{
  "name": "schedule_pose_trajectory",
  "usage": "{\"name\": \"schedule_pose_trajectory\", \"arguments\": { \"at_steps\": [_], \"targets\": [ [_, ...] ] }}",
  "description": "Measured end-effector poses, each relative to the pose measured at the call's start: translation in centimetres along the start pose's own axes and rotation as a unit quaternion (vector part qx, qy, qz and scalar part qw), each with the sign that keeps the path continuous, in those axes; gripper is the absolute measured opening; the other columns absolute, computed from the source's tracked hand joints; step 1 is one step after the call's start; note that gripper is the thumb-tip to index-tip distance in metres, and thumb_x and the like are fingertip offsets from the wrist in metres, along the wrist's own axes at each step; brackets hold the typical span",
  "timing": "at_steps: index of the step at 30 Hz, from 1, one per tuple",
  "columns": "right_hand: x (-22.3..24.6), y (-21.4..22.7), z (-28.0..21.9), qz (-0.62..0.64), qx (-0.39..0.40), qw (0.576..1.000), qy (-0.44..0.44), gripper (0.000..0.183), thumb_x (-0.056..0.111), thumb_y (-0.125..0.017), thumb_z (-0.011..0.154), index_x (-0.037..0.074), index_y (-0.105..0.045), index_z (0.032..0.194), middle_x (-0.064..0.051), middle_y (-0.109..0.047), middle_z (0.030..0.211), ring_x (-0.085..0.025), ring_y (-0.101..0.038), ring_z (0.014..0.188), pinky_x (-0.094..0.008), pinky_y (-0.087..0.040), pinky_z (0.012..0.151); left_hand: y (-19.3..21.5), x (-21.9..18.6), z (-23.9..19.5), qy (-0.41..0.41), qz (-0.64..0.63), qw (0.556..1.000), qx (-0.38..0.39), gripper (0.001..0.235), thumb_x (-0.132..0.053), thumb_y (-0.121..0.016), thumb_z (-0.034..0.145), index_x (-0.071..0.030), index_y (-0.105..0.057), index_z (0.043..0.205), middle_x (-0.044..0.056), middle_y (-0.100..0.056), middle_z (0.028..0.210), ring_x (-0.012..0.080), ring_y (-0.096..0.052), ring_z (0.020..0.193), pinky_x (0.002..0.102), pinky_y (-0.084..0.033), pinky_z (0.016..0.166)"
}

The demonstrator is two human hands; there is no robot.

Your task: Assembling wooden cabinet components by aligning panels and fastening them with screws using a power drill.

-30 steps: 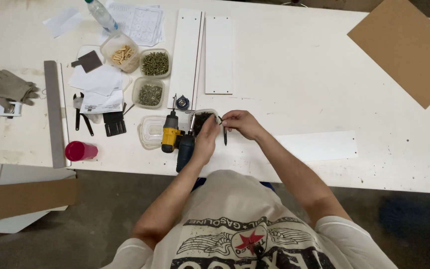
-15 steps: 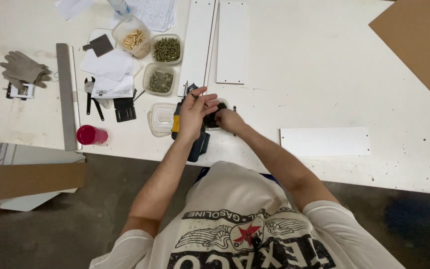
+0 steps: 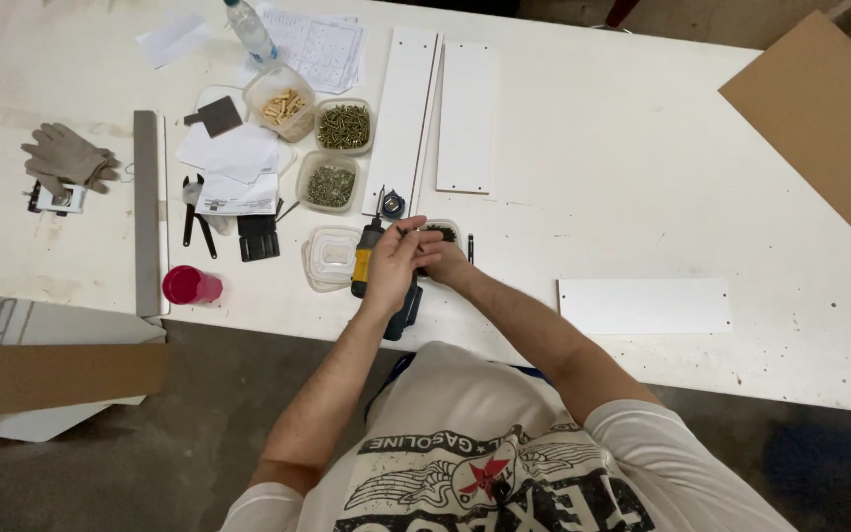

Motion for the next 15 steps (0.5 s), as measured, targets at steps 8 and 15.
{"name": "schedule_pose_trajectory", "arguments": {
  "at_steps": [8, 15],
  "targets": [
    [-1.5, -2.4, 1.4, 0.134, -0.102, 0.985, 0.033, 0.014, 0.019, -0.070, 0.080, 0.011, -0.076, 0.090, -0.005, -0.073, 0.084, -0.031, -0.069, 0.083, -0.039, -0.056, 0.074, -0.6, -0.7, 0.2, -0.001, 0.003, 1.000, -0.002, 0.031, -0.007, -0.041, 0.109, 0.000, -0.055, 0.135, 0.027, -0.070, 0.114, 0.0265, -0.072, 0.094, 0.047, -0.064, 0.085],
    [-8.5, 18.4, -7.2, 0.529, -0.031, 0.834, -0.154, 0.040, 0.026, -0.076, 0.078, 0.007, -0.073, 0.113, -0.015, -0.077, 0.104, -0.041, -0.070, 0.102, -0.050, -0.056, 0.088, -0.3, -0.2, 1.0, 0.000, -0.003, 1.000, 0.006, 0.030, -0.007, -0.041, 0.108, 0.001, -0.055, 0.134, 0.028, -0.071, 0.114, 0.0315, -0.074, 0.097, 0.046, -0.064, 0.084]
  ]
}}
Point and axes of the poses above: each hand's wrist, its own z-axis towards the middle knuckle, its own y-axis out of the back of the hand, x = y × z, the point moved 9 cm from there along z, towards the middle knuckle
